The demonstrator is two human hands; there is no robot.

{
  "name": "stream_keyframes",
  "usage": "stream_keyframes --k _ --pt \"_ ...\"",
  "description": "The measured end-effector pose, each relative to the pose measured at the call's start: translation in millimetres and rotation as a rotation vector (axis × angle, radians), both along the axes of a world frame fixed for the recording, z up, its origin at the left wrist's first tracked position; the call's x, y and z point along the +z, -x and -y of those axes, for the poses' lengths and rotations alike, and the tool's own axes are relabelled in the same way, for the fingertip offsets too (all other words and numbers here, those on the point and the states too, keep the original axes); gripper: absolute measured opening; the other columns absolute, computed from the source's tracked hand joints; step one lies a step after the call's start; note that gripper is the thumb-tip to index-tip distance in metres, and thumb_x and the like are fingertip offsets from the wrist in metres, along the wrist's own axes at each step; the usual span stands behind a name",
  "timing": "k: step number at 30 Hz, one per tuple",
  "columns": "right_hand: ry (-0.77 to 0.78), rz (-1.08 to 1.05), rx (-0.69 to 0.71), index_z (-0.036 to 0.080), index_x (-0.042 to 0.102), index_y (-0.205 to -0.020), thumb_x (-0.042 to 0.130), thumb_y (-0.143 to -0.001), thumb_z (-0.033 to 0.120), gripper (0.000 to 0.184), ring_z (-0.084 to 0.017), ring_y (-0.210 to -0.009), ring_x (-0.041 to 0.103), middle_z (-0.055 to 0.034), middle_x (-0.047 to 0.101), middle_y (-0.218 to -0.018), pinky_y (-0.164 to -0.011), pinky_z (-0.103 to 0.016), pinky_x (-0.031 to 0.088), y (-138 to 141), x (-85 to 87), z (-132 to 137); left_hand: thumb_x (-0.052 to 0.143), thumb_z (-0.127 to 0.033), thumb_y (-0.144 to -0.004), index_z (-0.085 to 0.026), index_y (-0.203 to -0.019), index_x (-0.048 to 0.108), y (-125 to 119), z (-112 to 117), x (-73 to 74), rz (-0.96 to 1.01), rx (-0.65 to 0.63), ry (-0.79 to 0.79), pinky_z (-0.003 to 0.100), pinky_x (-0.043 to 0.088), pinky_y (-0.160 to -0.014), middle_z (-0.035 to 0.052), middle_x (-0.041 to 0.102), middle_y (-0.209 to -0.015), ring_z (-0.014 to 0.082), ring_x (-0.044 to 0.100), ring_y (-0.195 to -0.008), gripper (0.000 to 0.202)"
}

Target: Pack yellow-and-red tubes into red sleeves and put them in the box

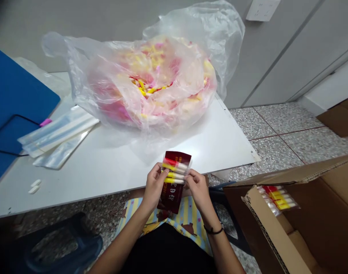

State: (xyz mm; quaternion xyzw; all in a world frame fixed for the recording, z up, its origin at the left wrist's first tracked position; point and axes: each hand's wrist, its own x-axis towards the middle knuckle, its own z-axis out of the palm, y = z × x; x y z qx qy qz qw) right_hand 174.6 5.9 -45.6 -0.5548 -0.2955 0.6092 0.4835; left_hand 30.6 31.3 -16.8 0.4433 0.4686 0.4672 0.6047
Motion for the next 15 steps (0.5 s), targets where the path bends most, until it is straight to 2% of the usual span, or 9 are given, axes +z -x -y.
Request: stream_keyframes --k 3,8,10,15 --pt "0.034 -0.026 -0.085 0.010 0.058 -0.084 0.065 -0.060 0.035 0.035 -0.005 -0.058 0.049 -0.0027 0.057 -0.072 -0.053 -0.014 0.042 -2.4 -3.8 -1.0 0.052 -0.029 -0.087 -0.016 -0.088 0.054 -0.3 2.7 -0.7 -0.056 -0.107 -0.018 0.021 0.042 -0.071 0.0018 0.056 -0.084 0.0144 0.052 -0.079 0.014" --pt "0.124 -0.091 -0.169 0.010 0.050 -0.070 0.075 -0.047 0.032 0.040 -0.004 -0.057 0.050 -0.0004 0.053 -0.063 -0.053 -0.013 0.042 -3.1 -1.9 1.0 0.053 -0.031 -0.086 -0.015 -0.086 0.055 2.5 3.3 -4.4 -0.184 -0.115 -0.039 0.020 0.039 -0.067 0.0003 0.053 -0.078 0.0133 0.050 -0.075 0.016" --pt "0.150 -0.121 -0.144 0.010 0.050 -0.072 0.078 -0.046 0.034 0.045 -0.004 -0.056 0.049 -0.0002 0.053 -0.062 -0.053 -0.014 0.043 -4.7 1.6 2.7 0.052 -0.034 -0.087 -0.015 -0.086 0.056 4.7 2.7 -5.5 -0.204 -0.138 -0.029 0.020 0.039 -0.064 0.0000 0.054 -0.077 0.0132 0.051 -0.073 0.019" --pt "0.121 -0.147 -0.028 0.011 0.052 -0.077 0.078 -0.055 0.040 0.046 -0.005 -0.059 0.052 -0.0020 0.057 -0.068 -0.058 -0.017 0.048 -5.8 7.3 6.4 0.053 -0.034 -0.085 -0.014 -0.088 0.059 7.4 3.0 -6.2 -0.230 -0.144 0.014 0.020 0.041 -0.063 0.0012 0.060 -0.078 0.0145 0.055 -0.072 0.021"
